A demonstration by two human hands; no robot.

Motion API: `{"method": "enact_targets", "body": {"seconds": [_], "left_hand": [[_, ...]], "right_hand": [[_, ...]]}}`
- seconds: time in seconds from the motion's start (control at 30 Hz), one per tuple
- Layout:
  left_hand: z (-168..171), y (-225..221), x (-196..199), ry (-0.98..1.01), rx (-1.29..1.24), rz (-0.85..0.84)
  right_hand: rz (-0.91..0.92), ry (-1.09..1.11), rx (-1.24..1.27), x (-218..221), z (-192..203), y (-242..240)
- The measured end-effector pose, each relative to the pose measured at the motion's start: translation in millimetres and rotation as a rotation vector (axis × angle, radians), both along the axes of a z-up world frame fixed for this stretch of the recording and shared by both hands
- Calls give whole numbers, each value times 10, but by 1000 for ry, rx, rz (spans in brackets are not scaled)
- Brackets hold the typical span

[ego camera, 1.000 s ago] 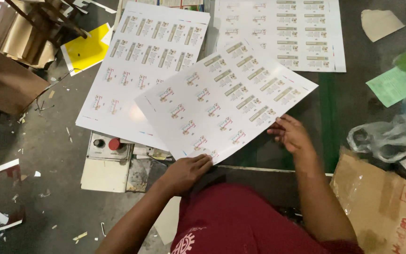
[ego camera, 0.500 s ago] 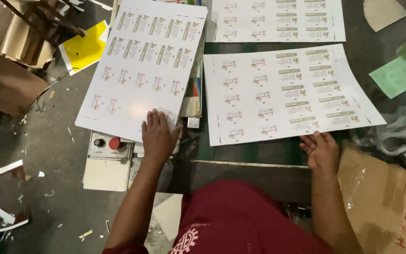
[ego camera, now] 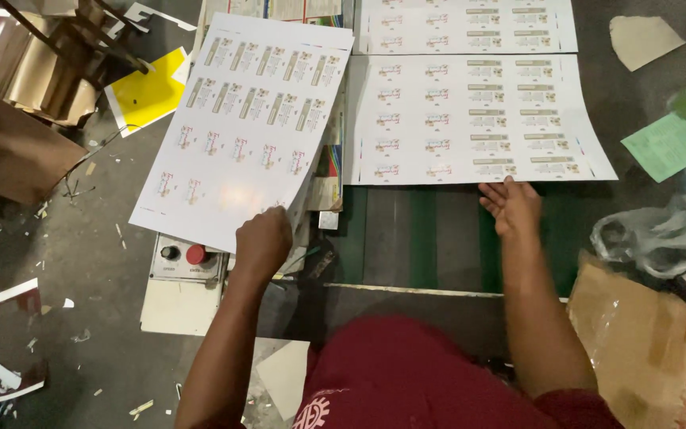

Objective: Flipping through a stack of printed sheets on a machine in a print shop to check alignment or quality.

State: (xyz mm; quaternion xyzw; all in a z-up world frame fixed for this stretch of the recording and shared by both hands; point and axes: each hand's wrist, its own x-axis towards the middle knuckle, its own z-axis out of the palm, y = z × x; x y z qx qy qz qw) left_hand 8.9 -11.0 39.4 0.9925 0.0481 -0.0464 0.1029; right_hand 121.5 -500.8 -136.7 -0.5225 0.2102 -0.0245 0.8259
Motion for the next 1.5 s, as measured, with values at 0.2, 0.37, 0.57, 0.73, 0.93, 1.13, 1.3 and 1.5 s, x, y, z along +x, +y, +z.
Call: {"method": "enact_targets", "body": {"seconds": [0.2,0.37,0.57,0.73,0.93,1.13,1.3,1.5], "left_hand": [[-60,-57,-192,-316,-42,-147],[-290,-286,-474,-545,-103,-419],[-572,-301,-706,-473,-69,-631],[-575,-274,-755,-385,13,-738],[-371,-296,-565,-363,-126,-466],[-454,8,-240,-420,124,-57],[-295,47,-129,-205,102,-1],[-98,79,-101,-120,10,-27]], "right_hand": [[59,161,-6,-87,148,133],[207,109,-92,-277,582,667],[636,-30,-87,-281,1112,967],[499,73,-236,-541,1065,801],[283,50,-147,-995,504,129],[105,86,-187,-1255,547,-209],[97,154,-210,-1134,560,-99],[83,129,-162,-585,350,24]]}}
